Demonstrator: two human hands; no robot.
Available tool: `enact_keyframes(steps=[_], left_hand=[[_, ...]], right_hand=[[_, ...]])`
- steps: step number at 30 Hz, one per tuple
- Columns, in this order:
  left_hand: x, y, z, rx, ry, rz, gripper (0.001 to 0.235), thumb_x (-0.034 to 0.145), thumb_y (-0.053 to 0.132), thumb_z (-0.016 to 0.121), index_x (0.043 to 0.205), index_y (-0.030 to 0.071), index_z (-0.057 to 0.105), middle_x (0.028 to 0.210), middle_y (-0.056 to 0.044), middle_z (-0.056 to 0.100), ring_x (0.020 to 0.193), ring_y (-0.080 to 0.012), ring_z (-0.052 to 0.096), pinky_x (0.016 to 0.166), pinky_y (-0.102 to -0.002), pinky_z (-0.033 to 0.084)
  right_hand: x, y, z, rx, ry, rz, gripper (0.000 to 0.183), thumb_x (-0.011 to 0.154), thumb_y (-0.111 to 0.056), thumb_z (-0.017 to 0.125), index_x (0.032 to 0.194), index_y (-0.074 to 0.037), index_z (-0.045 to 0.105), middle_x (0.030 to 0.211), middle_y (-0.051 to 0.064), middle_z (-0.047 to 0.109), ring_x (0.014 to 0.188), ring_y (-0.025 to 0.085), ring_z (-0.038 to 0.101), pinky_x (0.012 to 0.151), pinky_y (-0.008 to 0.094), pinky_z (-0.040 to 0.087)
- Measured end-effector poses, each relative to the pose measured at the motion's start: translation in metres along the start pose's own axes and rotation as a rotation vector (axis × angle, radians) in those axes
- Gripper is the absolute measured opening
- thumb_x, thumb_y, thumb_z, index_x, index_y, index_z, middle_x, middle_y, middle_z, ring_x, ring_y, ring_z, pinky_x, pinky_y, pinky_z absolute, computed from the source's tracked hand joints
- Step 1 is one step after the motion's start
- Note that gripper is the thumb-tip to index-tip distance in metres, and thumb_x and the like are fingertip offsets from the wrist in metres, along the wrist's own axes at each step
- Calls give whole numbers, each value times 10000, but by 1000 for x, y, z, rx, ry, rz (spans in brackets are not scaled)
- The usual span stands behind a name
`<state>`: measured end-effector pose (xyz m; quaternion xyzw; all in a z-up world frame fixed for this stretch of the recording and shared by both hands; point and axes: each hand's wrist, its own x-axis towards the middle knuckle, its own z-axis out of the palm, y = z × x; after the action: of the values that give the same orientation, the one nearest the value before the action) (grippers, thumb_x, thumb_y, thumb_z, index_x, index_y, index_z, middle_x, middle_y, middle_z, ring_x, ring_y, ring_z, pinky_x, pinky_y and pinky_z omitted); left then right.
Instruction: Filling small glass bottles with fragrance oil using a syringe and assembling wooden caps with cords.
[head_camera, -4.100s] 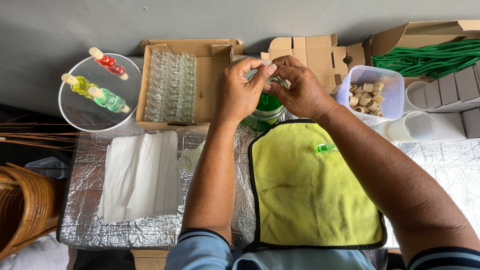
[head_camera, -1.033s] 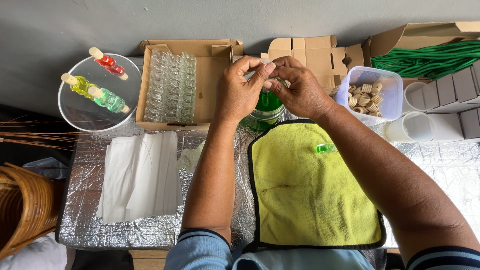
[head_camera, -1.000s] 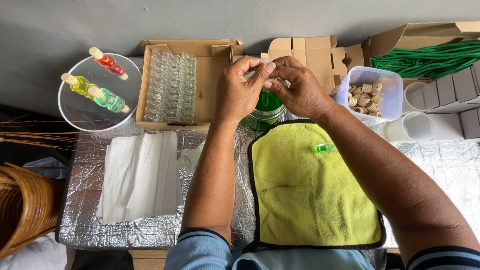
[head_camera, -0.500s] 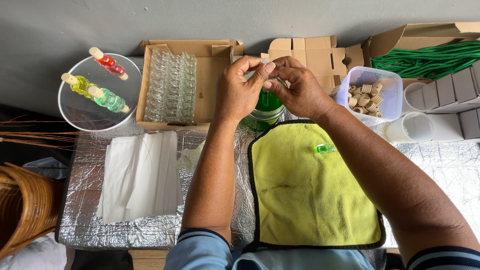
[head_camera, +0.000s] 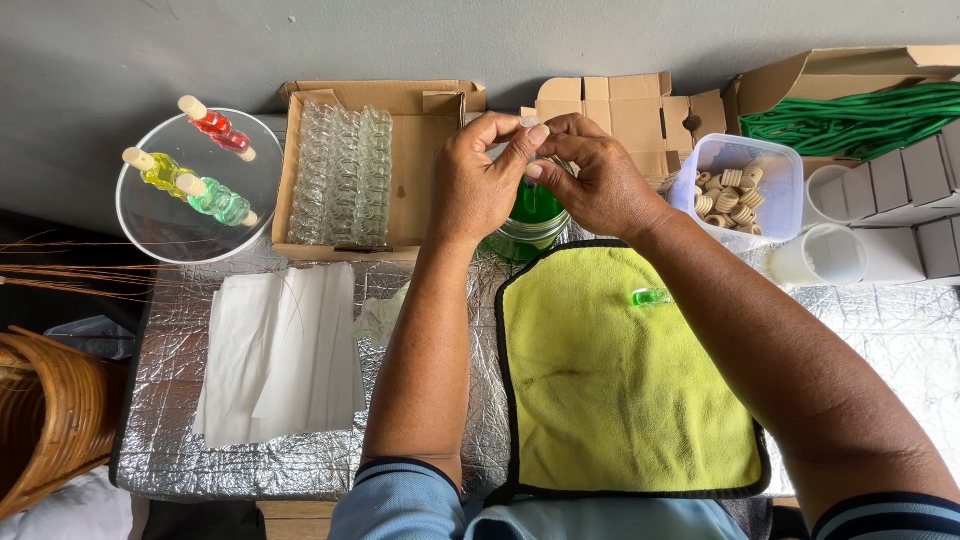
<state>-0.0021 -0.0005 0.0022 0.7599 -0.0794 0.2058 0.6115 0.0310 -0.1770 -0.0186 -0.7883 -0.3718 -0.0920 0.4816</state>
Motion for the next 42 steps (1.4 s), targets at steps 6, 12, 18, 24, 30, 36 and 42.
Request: enact_keyframes(steps=[6,12,18,24,30,36,42], left_hand=[[0,-2,1,6,10,-5,197,953,361,757,939,166,779,828,-57,793,969,-275,763,926,-428,554],[0,-1,1,23,12,-3,200,950,366,761,941,167,779,833,-62,791,966,-283,763,916,-434,557],[0,1,0,15,1,-11,196,948,368,758,931,174,779,789,-62,784,972,-292,761,923,-445,556],[1,0,1,-17,-4,-29,190,937,384,765,941,195,782,741,-23,780,984,-245,767,946,-420,556],[1,-1,-1,-4,-11,20,181,924,360,796,933,179,793,798,-54,777,988,-272,756,943,-417,556],[-2,3,0,-23,-13,21,203,918,364,802,986,173,782,829,-51,782,1000,-260,755,950,-440,552],[-2,15,-11,-68,-17,149,298,959,370,698,1066,94,724,1053,-55,764,978,-136,711,906,-296,606]], right_hand=[[0,0,0,5,-3,7,141,1040,-167,729,1110,-54,775,1092,189,626,1101,418,657,978,521,499],[1,1,0,0,-5,4,140,1045,-173,728,1114,-62,777,1087,173,624,1100,398,659,976,509,501],[1,-2,-1,5,-10,16,144,1045,-185,728,1103,-62,775,1093,180,622,1093,405,660,972,514,502],[4,-6,-6,26,-29,53,154,1050,-204,731,1068,-58,776,1083,189,637,1078,397,668,971,523,499],[9,3,-9,-10,-37,56,188,1053,-220,755,1044,-33,766,1043,194,656,1049,397,679,954,535,504],[15,-15,-12,20,-34,44,180,1054,-196,757,1011,-21,751,948,176,673,997,368,702,946,507,515],[19,-25,-37,-78,-97,87,171,1087,-234,671,1100,-74,728,995,80,642,885,189,637,792,329,540]])
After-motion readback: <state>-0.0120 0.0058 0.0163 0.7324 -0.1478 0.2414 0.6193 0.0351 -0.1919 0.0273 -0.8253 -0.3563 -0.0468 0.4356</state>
